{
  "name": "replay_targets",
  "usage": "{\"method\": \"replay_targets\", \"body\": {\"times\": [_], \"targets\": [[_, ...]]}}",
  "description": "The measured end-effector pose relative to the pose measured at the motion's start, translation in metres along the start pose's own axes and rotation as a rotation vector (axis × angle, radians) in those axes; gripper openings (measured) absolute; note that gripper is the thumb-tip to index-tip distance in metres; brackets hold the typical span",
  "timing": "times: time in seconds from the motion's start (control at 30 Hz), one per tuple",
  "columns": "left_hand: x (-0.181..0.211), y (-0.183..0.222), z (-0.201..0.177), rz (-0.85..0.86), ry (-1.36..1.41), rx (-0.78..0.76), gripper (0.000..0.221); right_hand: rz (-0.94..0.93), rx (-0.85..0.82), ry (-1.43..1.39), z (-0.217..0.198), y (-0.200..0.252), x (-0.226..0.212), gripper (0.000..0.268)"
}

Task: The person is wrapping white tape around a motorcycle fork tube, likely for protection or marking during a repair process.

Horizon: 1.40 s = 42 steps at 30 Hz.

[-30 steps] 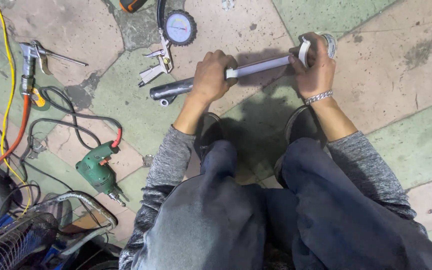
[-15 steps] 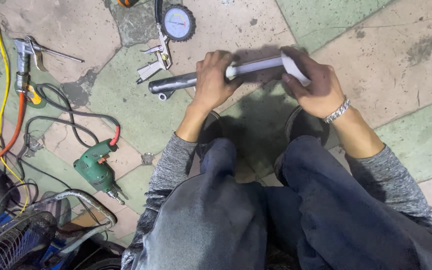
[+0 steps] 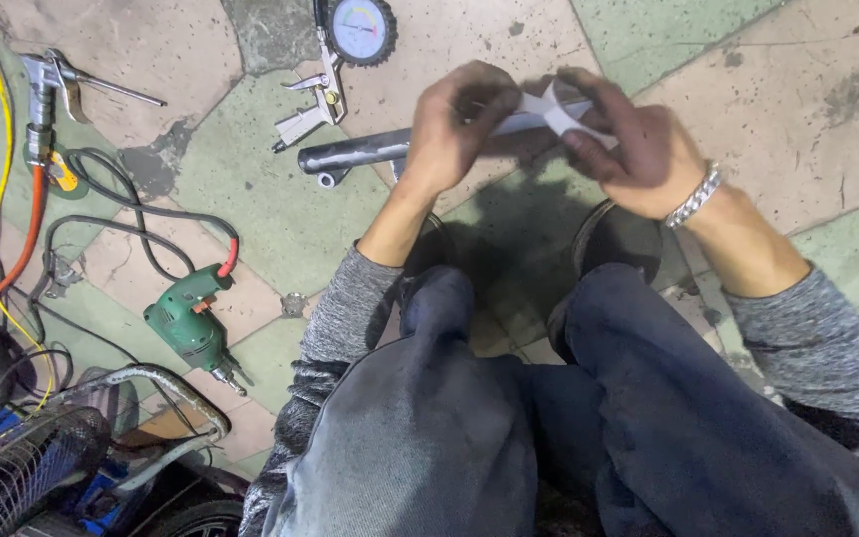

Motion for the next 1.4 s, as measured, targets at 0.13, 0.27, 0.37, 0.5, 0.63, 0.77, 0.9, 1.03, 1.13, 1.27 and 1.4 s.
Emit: {"method": "replay_targets", "body": {"times": [0.13, 0.27, 0.37, 0.5, 0.63, 0.77, 0.9, 1.03, 1.13, 1.27, 1.4], "targets": [[-0.01, 0.005, -0.011, -0.08, -0.002, 0.114, 0.007, -0.081, -0.012, 0.392, -0.009, -0.002, 0.018, 0.035], [-0.02, 0.013, -0.017, -0.152, -0.074, 0.231, 0.009, -0.067, 0.003, 0.646, -0.015, -0.006, 0.036, 0.02], [-0.031, 0.018, -0.014, -0.225, -0.298, 0.283, 0.013, 0.032, -0.092, 0.669, -0.016, -0.014, 0.04, 0.021], [-0.046, 0.014, -0.017, -0.151, -0.476, 0.392, 0.011, 0.241, -0.308, 0.738, -0.019, -0.024, 0.064, 0.025], [-0.064, 0.011, -0.014, -0.221, -0.519, 0.321, 0.016, 0.308, -0.415, 0.679, -0.019, -0.026, 0.091, 0.036], [-0.061, 0.01, -0.022, -0.261, -0.478, 0.278, 0.011, 0.31, -0.376, 0.514, -0.016, -0.032, 0.09, 0.027], [-0.067, 0.009, -0.026, -0.292, -0.505, 0.244, 0.009, 0.308, -0.381, 0.672, -0.013, -0.035, 0.087, 0.03], [-0.075, 0.006, -0.028, -0.331, -0.472, 0.196, 0.009, 0.34, -0.387, 0.623, -0.016, -0.037, 0.084, 0.029], [-0.069, 0.006, -0.03, -0.357, -0.463, 0.194, 0.011, 0.341, -0.387, 0.551, -0.015, -0.038, 0.086, 0.024], [-0.069, 0.006, -0.029, -0.303, -0.484, 0.197, 0.011, 0.337, -0.384, 0.527, -0.01, -0.038, 0.09, 0.021], [-0.069, 0.006, -0.029, -0.29, -0.497, 0.204, 0.01, 0.357, -0.397, 0.575, -0.007, -0.038, 0.094, 0.027]]}}
Point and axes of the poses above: each hand's wrist, its own y-axis away from the middle knuckle, its own z-axis out of the palm, x = y × z, the point moved 3 cm from there along -y, towards the middle knuckle, and after that the axes turned 6 degrees about -z, right-handed, at the moved point
